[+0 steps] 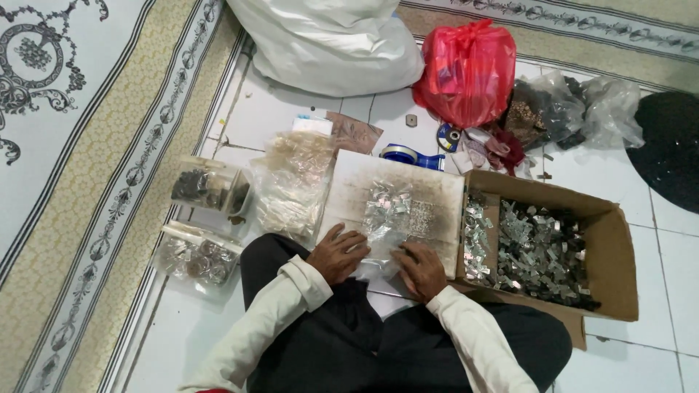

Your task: The person sits on the floor and sorts small metallic parts from a cardboard box into a clear plastic bag. They place the bag on a white board, seal it, and then return to the box to continue sorting additional parts.

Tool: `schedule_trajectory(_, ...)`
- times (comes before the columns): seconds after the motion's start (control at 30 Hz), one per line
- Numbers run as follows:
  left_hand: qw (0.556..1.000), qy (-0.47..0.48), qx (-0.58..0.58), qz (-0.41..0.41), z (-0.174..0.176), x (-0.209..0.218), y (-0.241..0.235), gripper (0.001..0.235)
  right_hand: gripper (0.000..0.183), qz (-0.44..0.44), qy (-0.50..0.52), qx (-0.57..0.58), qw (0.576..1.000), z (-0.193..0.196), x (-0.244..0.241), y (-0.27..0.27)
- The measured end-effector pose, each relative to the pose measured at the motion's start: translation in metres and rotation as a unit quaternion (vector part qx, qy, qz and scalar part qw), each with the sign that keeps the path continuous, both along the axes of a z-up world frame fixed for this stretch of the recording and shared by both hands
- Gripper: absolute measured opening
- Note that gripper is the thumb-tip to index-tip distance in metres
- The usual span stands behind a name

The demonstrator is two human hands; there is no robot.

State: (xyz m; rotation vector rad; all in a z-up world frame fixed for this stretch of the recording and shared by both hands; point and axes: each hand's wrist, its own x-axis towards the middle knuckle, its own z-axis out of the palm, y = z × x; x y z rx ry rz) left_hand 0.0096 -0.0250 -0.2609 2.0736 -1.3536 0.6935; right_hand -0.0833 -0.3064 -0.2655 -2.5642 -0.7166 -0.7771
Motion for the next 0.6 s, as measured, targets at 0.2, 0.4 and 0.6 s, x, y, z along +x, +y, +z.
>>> schedule_trajectory(0.2,0.977,0.196,-0.075,0.036,-0.018,-0.003,-0.012,0.018,0.068,-0.013,0.007,0.003,1.0,0.007,0.002,0.01)
schedule_trajectory(0.4,0.976,0.202,-0.08,0.01,-0.011,-0.005,-0.008,0.023,0.021,0.069,0.086,0.25,0.962,0.036,0.0,0.007)
schedule_trajectory(0.6,0.966,0.23,-0.117,0.001,-0.016,-0.005,-0.01,0.017,0.042,0.041,0.072,0.242,0.967,0.044,0.003,0.01)
